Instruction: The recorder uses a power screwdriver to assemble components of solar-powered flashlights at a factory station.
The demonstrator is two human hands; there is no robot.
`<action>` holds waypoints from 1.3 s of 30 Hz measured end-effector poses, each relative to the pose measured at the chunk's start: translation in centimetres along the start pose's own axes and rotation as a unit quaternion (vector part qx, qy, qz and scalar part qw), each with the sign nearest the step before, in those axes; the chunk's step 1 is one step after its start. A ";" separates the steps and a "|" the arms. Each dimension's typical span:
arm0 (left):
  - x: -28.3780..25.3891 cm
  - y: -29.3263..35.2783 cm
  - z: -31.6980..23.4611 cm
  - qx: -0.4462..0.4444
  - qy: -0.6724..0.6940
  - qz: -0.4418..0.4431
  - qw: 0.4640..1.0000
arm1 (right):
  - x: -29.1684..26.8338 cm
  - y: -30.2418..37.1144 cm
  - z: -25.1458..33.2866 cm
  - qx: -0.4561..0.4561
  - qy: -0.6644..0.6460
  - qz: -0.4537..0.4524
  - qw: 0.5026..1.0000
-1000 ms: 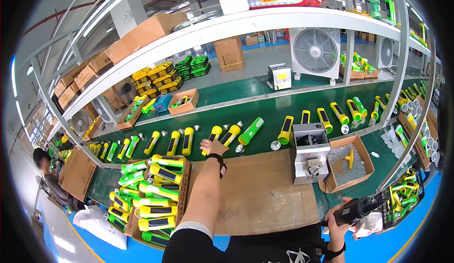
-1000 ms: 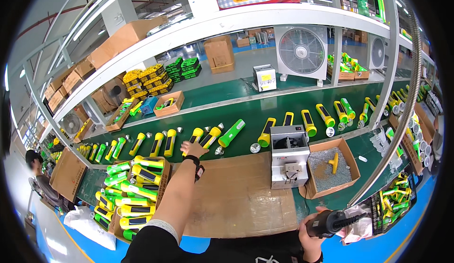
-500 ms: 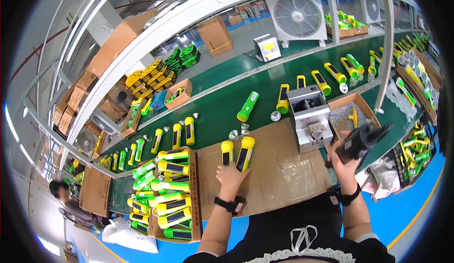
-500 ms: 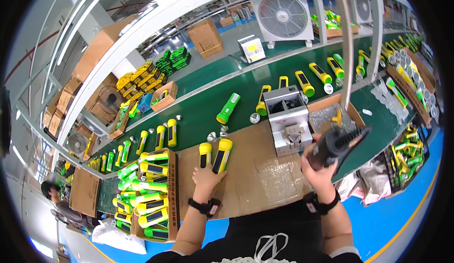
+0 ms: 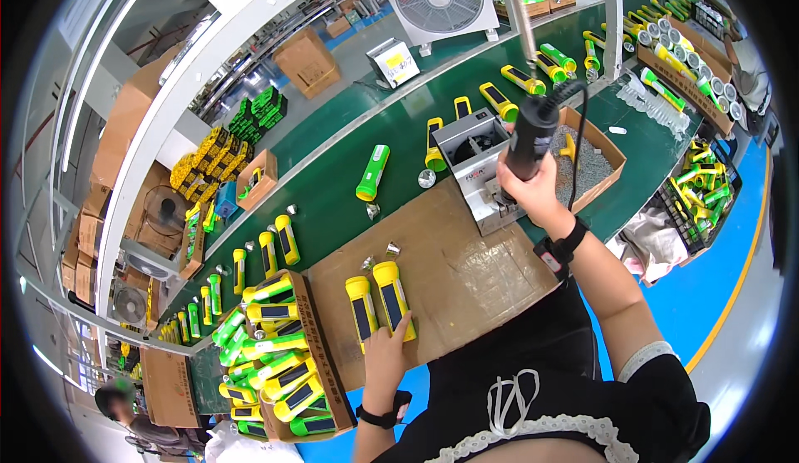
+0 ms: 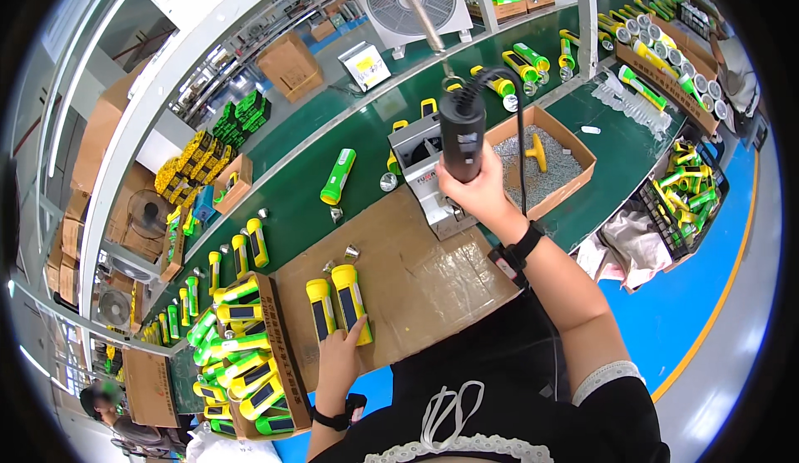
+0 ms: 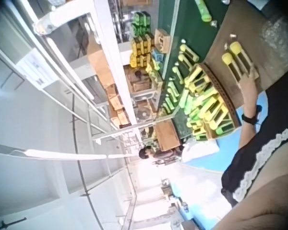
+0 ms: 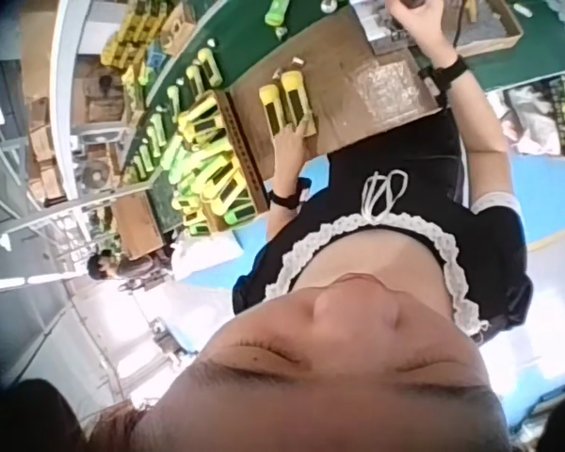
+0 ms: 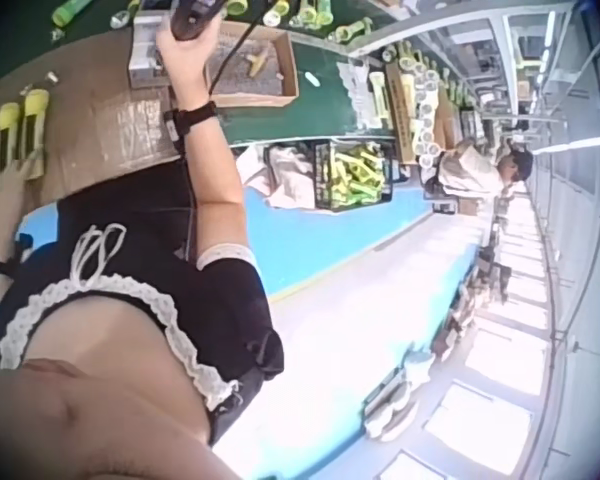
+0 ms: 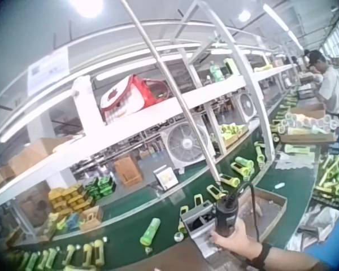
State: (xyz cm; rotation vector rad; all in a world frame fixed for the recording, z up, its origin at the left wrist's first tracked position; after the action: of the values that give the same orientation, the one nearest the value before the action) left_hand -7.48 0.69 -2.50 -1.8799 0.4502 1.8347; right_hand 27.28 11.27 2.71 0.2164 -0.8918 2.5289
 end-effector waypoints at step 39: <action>4.8 -9.8 -8.9 0.049 0.115 -0.152 0.980 | 2.9 12.2 1.7 0.088 -0.042 0.152 0.984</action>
State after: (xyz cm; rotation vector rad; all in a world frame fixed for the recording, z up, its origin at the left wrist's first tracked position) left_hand 5.56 4.52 -6.36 -1.9768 0.3039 1.3820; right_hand 19.08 2.79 -1.91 0.2603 -0.7814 2.9062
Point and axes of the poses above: each hand's wrist, its own y-axis away from the middle knuckle, its own x-axis out of the palm, z = x × y, the point moved 1 cm from there along -y, towards the middle knuckle, and after that the axes turned 4 degrees about x, right-handed, at the moved point
